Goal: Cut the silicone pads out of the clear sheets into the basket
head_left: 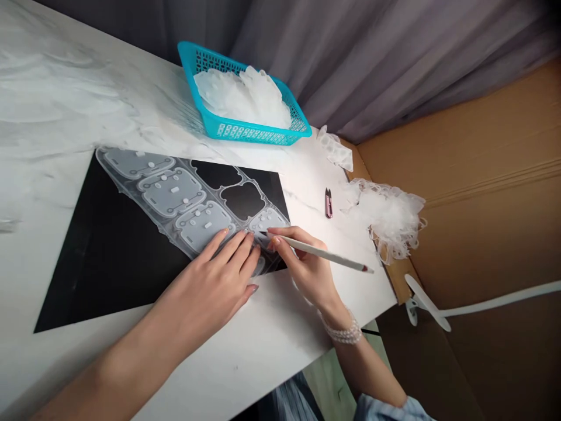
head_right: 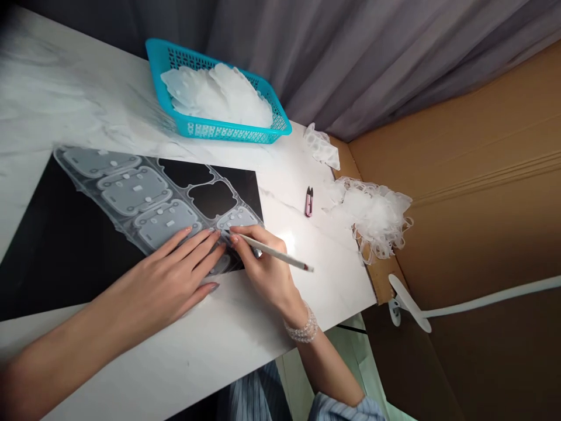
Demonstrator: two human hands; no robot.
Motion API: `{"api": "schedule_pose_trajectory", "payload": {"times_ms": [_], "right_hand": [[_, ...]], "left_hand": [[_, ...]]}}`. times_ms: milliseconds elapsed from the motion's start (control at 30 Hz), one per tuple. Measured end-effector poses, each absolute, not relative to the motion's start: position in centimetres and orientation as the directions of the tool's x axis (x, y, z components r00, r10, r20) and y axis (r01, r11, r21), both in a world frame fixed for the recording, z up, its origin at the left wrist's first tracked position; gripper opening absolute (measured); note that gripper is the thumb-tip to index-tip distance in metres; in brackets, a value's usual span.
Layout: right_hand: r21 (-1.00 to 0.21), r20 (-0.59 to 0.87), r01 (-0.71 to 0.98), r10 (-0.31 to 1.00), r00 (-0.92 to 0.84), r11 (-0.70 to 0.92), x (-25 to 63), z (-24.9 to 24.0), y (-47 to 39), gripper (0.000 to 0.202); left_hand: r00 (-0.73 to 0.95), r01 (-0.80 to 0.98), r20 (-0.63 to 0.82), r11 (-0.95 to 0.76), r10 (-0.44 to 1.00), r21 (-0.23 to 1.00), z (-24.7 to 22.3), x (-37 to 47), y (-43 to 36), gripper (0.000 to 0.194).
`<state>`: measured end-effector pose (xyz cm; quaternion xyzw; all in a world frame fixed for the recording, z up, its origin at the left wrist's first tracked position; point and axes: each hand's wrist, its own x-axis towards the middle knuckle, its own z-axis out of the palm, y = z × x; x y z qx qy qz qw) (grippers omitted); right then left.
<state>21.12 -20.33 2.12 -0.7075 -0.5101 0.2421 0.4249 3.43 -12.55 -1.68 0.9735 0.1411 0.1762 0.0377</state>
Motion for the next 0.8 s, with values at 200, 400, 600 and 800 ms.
{"api": "schedule_pose_trajectory", "payload": {"times_ms": [200, 400, 600, 800], "right_hand": [[-0.728, 0.182, 0.684, 0.947, 0.266, -0.053, 20.6, 2.1, -20.3, 0.014], [-0.616, 0.268, 0.787, 0.948, 0.17, 0.033, 20.6, 1.6, -19.9, 0.014], [-0.44, 0.33, 0.893, 0.942, 0.06, 0.098, 20.1, 1.3, -20.2, 0.015], [-0.242, 0.309, 0.946, 0.941, -0.138, 0.218, 20.0, 1.6, -21.9, 0.018]], "left_hand": [[0.894, 0.272, 0.335, -0.955, 0.296, 0.118, -1.2, 3.6, -12.5, 0.044], [0.902, 0.273, 0.318, -0.957, 0.291, 0.103, -0.9, 3.6, -12.6, 0.045], [0.911, 0.272, 0.294, -0.957, 0.289, 0.096, -1.0, 3.5, -12.6, 0.046], [0.896, 0.275, 0.329, -0.955, 0.298, 0.114, -0.8, 3.4, -12.7, 0.043]]}}
